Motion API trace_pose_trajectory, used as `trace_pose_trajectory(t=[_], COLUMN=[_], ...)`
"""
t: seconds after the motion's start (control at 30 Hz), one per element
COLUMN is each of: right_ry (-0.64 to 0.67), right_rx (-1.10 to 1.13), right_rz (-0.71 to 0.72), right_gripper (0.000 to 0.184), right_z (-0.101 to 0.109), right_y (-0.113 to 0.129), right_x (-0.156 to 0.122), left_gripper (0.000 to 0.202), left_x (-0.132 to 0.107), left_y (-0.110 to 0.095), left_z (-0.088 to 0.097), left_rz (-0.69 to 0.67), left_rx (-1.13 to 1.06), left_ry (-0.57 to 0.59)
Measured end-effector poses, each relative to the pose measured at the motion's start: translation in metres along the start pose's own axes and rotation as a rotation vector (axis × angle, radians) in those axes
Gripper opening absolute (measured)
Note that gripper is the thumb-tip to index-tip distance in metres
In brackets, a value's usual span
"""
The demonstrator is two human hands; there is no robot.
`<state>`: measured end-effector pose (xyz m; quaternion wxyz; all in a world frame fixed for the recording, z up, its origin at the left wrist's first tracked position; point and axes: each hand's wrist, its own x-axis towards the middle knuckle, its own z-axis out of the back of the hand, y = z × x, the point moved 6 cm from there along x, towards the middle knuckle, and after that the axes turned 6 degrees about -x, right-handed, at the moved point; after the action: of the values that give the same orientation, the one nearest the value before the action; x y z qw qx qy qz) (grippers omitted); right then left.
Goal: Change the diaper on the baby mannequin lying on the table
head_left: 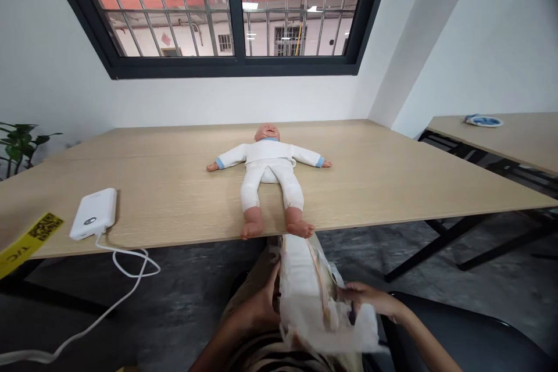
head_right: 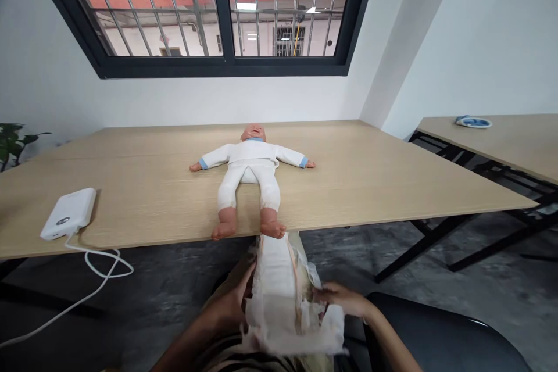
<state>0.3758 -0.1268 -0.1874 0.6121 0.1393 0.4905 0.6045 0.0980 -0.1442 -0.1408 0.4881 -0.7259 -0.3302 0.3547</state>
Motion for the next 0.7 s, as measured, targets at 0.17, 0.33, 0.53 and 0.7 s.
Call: trace_pose_trajectory(t=[0.17,0.33,0.53,0.7], right_ry=[-0.048,-0.225,-0.471,-0.379], right_rx=[0.195,-0.047,-0.198,0.047], right_rz=[0.165,0.422,0.317,0.137], right_gripper=[0.046,0.036,0.035,0.046], right_z=[0.000,-0.015,-0.033,-0.048], right_y=[0.054,0.085,0.051,0.033], right_x=[0.011,0.014,0.019,0.035], left_gripper=[0.145,0.155,0.142,0.129], left_x=[0.004,0.022,0.031,0.036], left_y=[0.009,0.034,0.030,0.015], left_z=[-0.002,0.013,0.023,0.007], left_rz=[0.033,0.050,0.037,-0.092], left_rx=[0.030,-0.098,-0.279,-0.278], left_ry=[0.180,0.170,-0.051,-0.019])
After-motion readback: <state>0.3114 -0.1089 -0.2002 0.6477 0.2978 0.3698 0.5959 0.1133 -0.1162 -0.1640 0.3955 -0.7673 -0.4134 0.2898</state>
